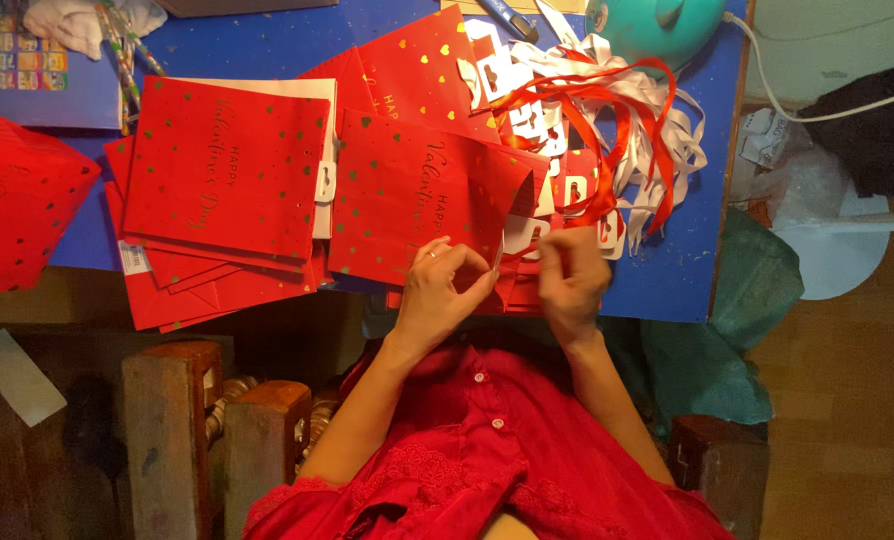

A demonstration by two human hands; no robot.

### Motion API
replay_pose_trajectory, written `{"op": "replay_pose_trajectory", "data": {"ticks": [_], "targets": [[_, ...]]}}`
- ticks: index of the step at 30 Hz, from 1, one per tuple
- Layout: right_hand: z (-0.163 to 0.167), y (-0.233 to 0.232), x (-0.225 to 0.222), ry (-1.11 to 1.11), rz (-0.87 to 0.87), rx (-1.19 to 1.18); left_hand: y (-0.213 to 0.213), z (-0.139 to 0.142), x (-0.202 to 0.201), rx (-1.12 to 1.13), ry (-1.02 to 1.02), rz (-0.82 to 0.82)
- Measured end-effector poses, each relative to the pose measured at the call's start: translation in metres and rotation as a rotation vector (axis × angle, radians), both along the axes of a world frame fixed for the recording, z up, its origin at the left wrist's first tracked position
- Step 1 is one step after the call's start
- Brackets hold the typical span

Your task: The person ties red and white ribbons onto red Valentine's Day gift bags. They thread the ribbon through the bag's handle, pull it taut, and tie a knot or bow, repeating the process for multiple bags.

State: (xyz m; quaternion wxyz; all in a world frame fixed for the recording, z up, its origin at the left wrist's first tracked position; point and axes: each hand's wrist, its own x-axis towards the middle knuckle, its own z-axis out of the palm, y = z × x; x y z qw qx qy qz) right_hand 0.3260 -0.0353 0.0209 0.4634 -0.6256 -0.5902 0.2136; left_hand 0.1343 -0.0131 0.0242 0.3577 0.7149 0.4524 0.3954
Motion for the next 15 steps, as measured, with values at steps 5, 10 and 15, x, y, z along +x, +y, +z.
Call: {"op": "replay_pose_trajectory", "data": {"ticks": [5, 10, 15], "targets": [[0.001, -0.002, 0.0, -0.372, 0.281, 0.266, 0.0, -0.001, 0.0, 0.035, 0.036, 0.003], [-0.004, 0.0, -0.007, -0.437, 0.281, 0.221, -0.002, -0.004, -0.001, 0.053, 0.019, 0.02], [-0.012, -0.004, -0.005, 0.001, -0.021, 0.076, -0.002, -0.006, 0.0, 0.041, 0.007, 0.021]]}}
